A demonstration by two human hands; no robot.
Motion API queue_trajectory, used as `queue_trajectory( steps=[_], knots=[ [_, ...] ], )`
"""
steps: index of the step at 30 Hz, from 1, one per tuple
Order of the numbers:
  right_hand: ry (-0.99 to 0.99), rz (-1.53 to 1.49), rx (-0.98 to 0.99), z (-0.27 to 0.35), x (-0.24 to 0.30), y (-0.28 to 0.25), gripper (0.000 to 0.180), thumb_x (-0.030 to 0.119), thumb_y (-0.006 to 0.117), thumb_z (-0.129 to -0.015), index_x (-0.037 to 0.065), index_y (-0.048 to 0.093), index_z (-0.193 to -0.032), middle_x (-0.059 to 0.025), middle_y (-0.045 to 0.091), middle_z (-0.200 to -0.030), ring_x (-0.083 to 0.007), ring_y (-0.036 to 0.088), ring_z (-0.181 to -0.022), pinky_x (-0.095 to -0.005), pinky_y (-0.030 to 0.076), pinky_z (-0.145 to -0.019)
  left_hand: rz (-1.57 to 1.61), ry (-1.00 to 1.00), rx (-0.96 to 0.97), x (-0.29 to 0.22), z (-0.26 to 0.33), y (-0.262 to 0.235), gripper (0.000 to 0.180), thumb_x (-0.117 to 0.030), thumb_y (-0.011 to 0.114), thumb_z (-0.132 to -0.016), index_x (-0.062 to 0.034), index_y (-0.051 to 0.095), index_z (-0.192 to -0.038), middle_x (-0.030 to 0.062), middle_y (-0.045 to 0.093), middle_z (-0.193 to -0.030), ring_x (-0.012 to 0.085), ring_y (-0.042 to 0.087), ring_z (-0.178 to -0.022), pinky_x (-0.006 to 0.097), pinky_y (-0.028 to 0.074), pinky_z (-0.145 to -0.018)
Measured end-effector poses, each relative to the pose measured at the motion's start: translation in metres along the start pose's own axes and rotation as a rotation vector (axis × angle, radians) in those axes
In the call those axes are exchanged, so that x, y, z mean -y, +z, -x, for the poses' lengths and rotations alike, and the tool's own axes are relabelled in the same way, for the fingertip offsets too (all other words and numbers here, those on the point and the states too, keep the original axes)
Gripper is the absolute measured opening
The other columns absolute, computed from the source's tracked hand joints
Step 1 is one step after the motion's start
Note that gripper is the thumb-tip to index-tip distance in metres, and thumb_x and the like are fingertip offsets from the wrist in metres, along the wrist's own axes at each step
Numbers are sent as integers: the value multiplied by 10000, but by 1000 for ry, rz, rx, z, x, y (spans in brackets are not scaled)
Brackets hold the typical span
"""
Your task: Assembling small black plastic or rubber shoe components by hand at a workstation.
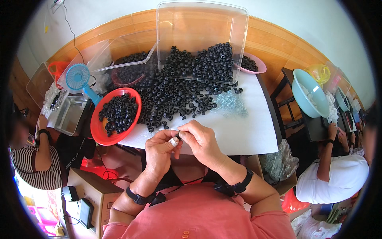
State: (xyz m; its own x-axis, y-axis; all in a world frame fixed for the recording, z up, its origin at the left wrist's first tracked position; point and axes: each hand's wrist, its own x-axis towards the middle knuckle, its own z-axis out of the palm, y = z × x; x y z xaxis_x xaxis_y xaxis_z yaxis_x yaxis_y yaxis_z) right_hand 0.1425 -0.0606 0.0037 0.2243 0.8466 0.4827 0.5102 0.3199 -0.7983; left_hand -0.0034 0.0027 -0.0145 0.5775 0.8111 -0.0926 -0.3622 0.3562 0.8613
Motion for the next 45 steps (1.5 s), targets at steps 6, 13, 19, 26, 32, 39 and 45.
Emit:
queue_trajectory(
  steps=[6, 13, 19, 26, 32, 39, 45],
  knots=[
    [-24, 9, 45, 0, -6, -6, 72, 34, 626, -944, -14, 633, -998, -94, 663, -822, -137, 637, -725, -271, 498, -648, -34, 12, 15, 1, -1, 0, 130, 27, 611, -919, 73, 633, -1038, 134, 674, -847, 164, 634, -685, 251, 481, -483],
    [275, -479, 38, 7, -8, 2, 93, 27, 617, -953, -24, 645, -1026, -59, 692, -885, -92, 628, -774, -265, 514, -684, -10, 15, 20, 1, 0, -1, 136, 37, 608, -915, 78, 634, -1042, 140, 675, -851, 162, 635, -685, 245, 480, -482],
    [-63, 3, -40, 6, -8, -1, 85, 39, 638, -945, -18, 652, -1006, -70, 676, -842, -78, 622, -771, -252, 508, -663, -16, 22, 13, 2, 1, 0, 128, 35, 609, -916, 77, 634, -1033, 140, 674, -849, 161, 631, -670, 243, 478, -481],
    [276, -326, 10, 7, -8, -4, 47, 27, 647, -938, -12, 653, -963, -36, 682, -828, -81, 607, -738, -238, 495, -670, -66, 39, 24, 2, 0, 1, 132, 33, 613, -914, 80, 638, -1035, 136, 673, -845, 158, 628, -671, 242, 478, -481],
    [311, -564, -12, 4, -2, -1, 25, 1, 647, -929, -21, 649, -941, -41, 682, -850, -84, 612, -735, -224, 494, -692, -33, 1, 11, 0, -1, -1, 133, 29, 612, -915, 79, 641, -1035, 132, 674, -847, 164, 635, -692, 245, 482, -481],
    [186, -316, 33, 3, -8, 0, 56, 16, 638, -939, -28, 642, -973, -75, 690, -856, -105, 641, -725, -264, 509, -667, -44, -17, 19, 0, -1, -1, 136, 24, 622, -911, 79, 641, -1034, 131, 674, -842, 164, 641, -693, 246, 485, -479],
    [14, -45, 19, 7, -3, -6, 98, 6, 598, -955, -23, 651, -1033, -46, 628, -815, -99, 579, -707, -246, 466, -649, -55, 9, 1, 3, 0, 1, 133, 28, 628, -905, 79, 637, -1028, 134, 676, -834, 159, 636, -663, 243, 477, -477]
  ],
)
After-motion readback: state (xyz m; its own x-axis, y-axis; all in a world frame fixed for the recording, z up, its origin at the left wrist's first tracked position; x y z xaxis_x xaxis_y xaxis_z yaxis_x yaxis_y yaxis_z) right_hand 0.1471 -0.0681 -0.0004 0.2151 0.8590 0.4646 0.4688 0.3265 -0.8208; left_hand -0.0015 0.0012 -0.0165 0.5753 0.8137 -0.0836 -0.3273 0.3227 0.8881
